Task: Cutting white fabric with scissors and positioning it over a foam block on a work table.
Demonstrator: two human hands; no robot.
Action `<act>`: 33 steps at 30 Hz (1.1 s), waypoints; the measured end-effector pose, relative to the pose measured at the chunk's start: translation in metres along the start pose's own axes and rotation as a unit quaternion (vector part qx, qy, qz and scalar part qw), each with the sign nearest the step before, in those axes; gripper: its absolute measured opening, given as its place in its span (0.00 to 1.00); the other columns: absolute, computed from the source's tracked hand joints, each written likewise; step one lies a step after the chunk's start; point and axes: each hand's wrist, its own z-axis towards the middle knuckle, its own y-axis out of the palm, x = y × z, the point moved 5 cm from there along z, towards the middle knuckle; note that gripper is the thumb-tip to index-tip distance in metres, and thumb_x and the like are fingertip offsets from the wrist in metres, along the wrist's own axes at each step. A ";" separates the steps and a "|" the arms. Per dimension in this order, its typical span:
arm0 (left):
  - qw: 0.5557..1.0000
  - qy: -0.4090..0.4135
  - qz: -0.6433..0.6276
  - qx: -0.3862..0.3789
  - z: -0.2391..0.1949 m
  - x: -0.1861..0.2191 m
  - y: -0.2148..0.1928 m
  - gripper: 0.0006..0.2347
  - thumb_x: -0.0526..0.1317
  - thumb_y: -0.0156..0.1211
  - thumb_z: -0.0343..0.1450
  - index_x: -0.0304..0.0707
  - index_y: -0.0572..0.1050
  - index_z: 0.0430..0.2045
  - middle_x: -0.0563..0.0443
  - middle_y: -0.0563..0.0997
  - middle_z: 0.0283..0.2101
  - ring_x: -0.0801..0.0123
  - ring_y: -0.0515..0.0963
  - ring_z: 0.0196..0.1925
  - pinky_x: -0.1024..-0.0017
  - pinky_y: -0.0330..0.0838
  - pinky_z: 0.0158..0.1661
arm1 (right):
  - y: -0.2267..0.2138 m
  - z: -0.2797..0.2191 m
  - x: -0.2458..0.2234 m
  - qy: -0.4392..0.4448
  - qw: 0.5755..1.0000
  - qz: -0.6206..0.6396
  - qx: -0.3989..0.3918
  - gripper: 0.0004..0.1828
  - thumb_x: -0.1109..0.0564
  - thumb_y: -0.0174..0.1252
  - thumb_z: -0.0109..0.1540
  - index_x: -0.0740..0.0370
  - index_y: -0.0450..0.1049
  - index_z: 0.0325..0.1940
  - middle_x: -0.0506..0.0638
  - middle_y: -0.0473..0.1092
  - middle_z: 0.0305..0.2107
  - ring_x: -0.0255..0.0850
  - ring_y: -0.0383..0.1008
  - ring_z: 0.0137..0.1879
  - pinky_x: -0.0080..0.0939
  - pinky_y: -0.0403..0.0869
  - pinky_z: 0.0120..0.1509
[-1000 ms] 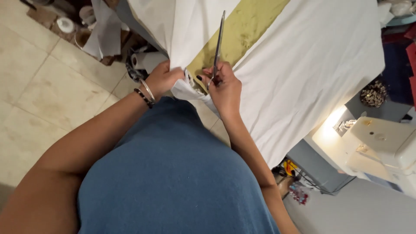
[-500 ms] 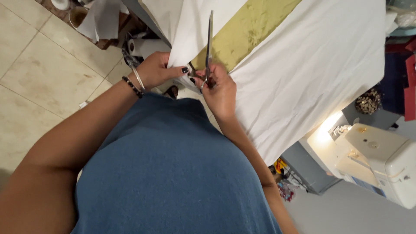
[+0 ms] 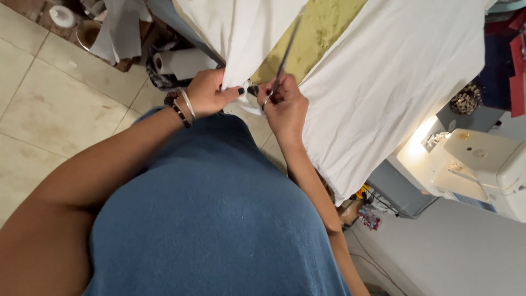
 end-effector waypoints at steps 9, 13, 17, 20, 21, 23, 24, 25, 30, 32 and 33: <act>0.989 -0.019 -0.126 0.073 0.002 0.004 0.019 0.10 0.44 0.66 0.69 0.36 0.79 0.31 0.46 0.81 0.25 0.65 0.83 0.32 0.66 0.76 0.32 | -0.003 -0.003 -0.005 -0.013 0.999 0.048 0.013 0.13 0.60 0.71 0.54 0.49 0.72 0.35 0.42 0.77 0.21 0.29 0.70 0.24 0.24 0.71 0.33; 0.985 -0.008 -0.142 0.092 -0.002 0.042 0.004 0.16 0.48 0.72 0.67 0.31 0.79 0.29 0.40 0.82 0.25 0.61 0.84 0.31 0.65 0.76 0.32 | -0.002 -0.006 -0.007 -0.019 0.998 0.051 0.017 0.14 0.61 0.71 0.54 0.50 0.71 0.36 0.43 0.76 0.21 0.29 0.69 0.24 0.25 0.71 0.33; 0.993 0.022 -0.092 0.075 0.004 0.028 0.002 0.14 0.44 0.70 0.68 0.28 0.78 0.26 0.36 0.81 0.25 0.50 0.84 0.33 0.60 0.75 0.33 | -0.002 -0.004 -0.008 -0.006 0.998 0.058 0.028 0.14 0.61 0.72 0.55 0.52 0.72 0.35 0.44 0.76 0.21 0.29 0.69 0.26 0.25 0.71 0.34; 0.995 0.043 -0.073 0.057 0.000 0.031 -0.002 0.12 0.41 0.68 0.69 0.26 0.78 0.26 0.35 0.81 0.24 0.46 0.84 0.33 0.60 0.75 0.33 | -0.001 -0.003 -0.011 0.012 0.997 0.066 0.041 0.14 0.61 0.72 0.55 0.52 0.71 0.35 0.43 0.76 0.21 0.29 0.69 0.26 0.25 0.71 0.35; 0.995 0.047 -0.066 0.054 -0.001 0.031 -0.002 0.11 0.40 0.67 0.70 0.25 0.78 0.26 0.34 0.81 0.25 0.44 0.84 0.33 0.60 0.75 0.33 | -0.001 -0.004 -0.013 0.020 0.997 0.061 0.044 0.13 0.61 0.71 0.55 0.52 0.72 0.35 0.43 0.76 0.21 0.29 0.70 0.26 0.25 0.71 0.35; 0.995 0.048 -0.074 0.042 0.006 0.015 0.001 0.11 0.40 0.66 0.71 0.26 0.78 0.26 0.35 0.81 0.25 0.46 0.84 0.34 0.60 0.75 0.34 | 0.001 -0.005 -0.017 0.029 0.998 0.035 0.045 0.13 0.59 0.72 0.54 0.51 0.72 0.35 0.43 0.77 0.21 0.29 0.69 0.26 0.25 0.72 0.35; 0.995 0.048 -0.080 0.030 0.011 0.007 0.003 0.11 0.40 0.64 0.72 0.27 0.78 0.26 0.36 0.81 0.25 0.48 0.84 0.34 0.61 0.75 0.34 | 0.001 -0.005 -0.018 0.038 0.998 0.012 0.046 0.13 0.58 0.72 0.54 0.49 0.73 0.35 0.42 0.77 0.21 0.29 0.69 0.26 0.25 0.72 0.35; 0.995 0.049 -0.082 0.030 0.012 0.008 0.001 0.11 0.40 0.64 0.72 0.27 0.78 0.26 0.36 0.81 0.25 0.48 0.84 0.34 0.61 0.75 0.34 | -0.001 -0.005 -0.020 0.037 0.998 0.010 0.047 0.13 0.58 0.72 0.54 0.49 0.73 0.35 0.42 0.77 0.21 0.29 0.69 0.26 0.25 0.72 0.35; 0.992 0.047 -0.115 -0.009 0.012 0.005 -0.001 0.12 0.41 0.63 0.73 0.26 0.80 0.32 0.37 0.83 0.30 0.46 0.85 0.39 0.59 0.76 0.38 | -0.006 -0.003 -0.011 0.067 0.997 -0.027 -0.006 0.13 0.55 0.72 0.57 0.52 0.72 0.39 0.44 0.78 0.25 0.31 0.70 0.26 0.28 0.71 0.34; 0.991 0.049 -0.123 -0.013 0.011 0.005 -0.001 0.12 0.42 0.63 0.73 0.26 0.79 0.32 0.37 0.83 0.31 0.47 0.85 0.40 0.59 0.76 0.39 | -0.024 -0.011 -0.013 0.039 0.998 -0.006 -0.039 0.11 0.55 0.67 0.62 0.55 0.71 0.42 0.50 0.77 0.26 0.35 0.70 0.28 0.34 0.72 0.36; 0.990 0.051 -0.130 -0.018 0.010 0.005 0.000 0.12 0.42 0.63 0.73 0.26 0.79 0.33 0.36 0.83 0.31 0.48 0.85 0.40 0.59 0.76 0.39 | -0.032 -0.016 -0.016 0.012 0.997 0.018 -0.070 0.10 0.55 0.62 0.66 0.59 0.69 0.46 0.56 0.76 0.26 0.40 0.70 0.29 0.40 0.73 0.38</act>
